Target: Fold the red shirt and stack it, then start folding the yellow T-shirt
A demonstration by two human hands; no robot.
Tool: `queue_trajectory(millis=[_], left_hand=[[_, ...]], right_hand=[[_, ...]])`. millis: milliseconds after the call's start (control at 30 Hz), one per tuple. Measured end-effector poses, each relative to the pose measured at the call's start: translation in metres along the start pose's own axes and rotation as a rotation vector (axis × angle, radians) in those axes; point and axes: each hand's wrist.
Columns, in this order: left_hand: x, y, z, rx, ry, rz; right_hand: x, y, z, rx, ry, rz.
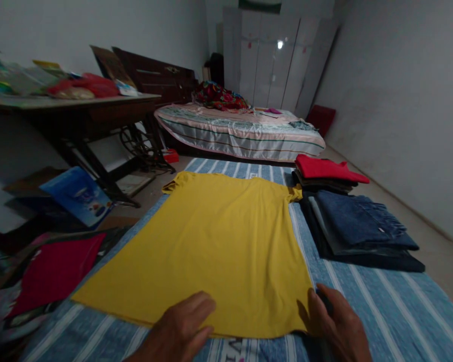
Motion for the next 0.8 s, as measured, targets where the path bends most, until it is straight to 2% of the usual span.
queue_trajectory(millis=[67,133,267,367,500,633,733,800], left_hand=[[0.019,-0.015,0.008,-0.196,-0.102,0.054],[0.035,-0.026,0.01,-0.289,-0.194,0.099],[0.051,-0.039,0.01,-0.269,-0.297,0.185],[0.053,-0.042,0.016,-0.256,-0.319,0.223],[0.051,-0.044,0.034,-0.228,-0.349,0.252],[0.053,-0.047,0.049,-0.285,-0.367,0.213],[0.056,-0.049,0.054,-0.32,-0.381,0.188],[0.057,-0.05,0.053,-0.301,-0.401,0.21]], right_hand=[[-0.004,-0.009,-0.004,-0.074,0.069,0.12],[-0.011,-0.016,-0.008,-0.159,0.158,0.173],[-0.027,-0.024,-0.007,-0.222,0.306,0.168],[-0.034,-0.027,-0.004,-0.248,0.295,0.138],[-0.038,-0.027,-0.002,-0.205,0.167,0.124],[-0.037,-0.025,0.004,-0.109,-0.098,0.103],[-0.033,-0.026,0.012,-0.139,-0.328,0.174],[-0.031,-0.027,0.014,-0.15,-0.382,0.211]])
Point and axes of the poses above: each hand's wrist, its own y-axis away from the middle knuckle, its own z-axis out of the palm, x = y × z, and after that the axes turned 4 degrees about z, right-handed
